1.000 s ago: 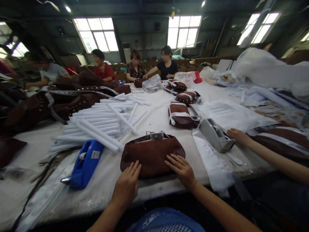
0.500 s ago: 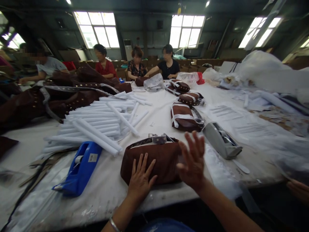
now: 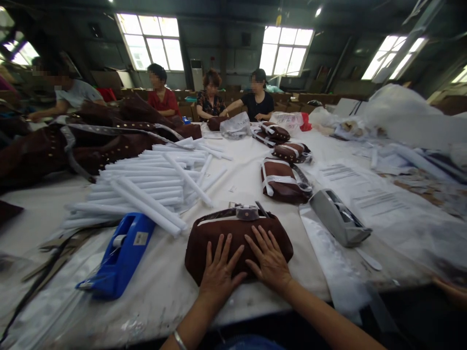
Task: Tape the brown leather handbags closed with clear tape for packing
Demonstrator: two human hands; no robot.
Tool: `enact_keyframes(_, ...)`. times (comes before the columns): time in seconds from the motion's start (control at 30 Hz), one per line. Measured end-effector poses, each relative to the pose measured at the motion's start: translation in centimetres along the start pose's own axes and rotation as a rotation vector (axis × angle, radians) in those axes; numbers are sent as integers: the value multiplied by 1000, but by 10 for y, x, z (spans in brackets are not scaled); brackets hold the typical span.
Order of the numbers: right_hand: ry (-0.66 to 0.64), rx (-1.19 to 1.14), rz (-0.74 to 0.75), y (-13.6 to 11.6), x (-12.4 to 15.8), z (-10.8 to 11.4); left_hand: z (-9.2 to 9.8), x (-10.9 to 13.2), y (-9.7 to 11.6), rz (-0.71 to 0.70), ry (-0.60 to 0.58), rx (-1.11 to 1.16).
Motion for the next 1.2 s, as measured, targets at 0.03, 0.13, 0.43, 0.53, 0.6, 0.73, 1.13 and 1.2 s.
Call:
enact_keyframes(0.03, 22, -24, 13, 3, -4, 11, -4, 1, -2, 0, 17, -2)
enact_keyframes(0.13, 215, -92, -43, 20, -18, 52, -17, 6, -9, 26, 7, 19)
enact_keyframes(0.43, 16, 0, -127, 23, -4, -13, -6, 6, 3, 6, -50, 57)
enact_keyframes(0.53, 16, 2, -128, 24, 1, -21, 14, 2, 1, 8, -76, 57)
enact_keyframes(0.6, 47, -7, -130, 25, 2, -18, 25, 1, -11, 59, -37, 24)
enact_keyframes(0.73, 117, -17, -103, 25, 2, -12, 21, 8, -42, 144, 61, -27)
enact_keyframes(1.13, 120, -42, -332, 37, 64, -11, 3, 14, -10, -94, -57, -65)
enact_keyframes(1.2, 152, -81, -412, 36, 70, -3, -2, 15, -3, -139, -100, -16)
Point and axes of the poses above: each hand's wrist, its own x-axis away from the middle knuckle, its own z-axis out of the back of the hand, y = z × x, the point moved 5 cm from there along -x, towards the middle knuckle, and after that the axes turned 13 degrees about x, right-handed, at the moved point
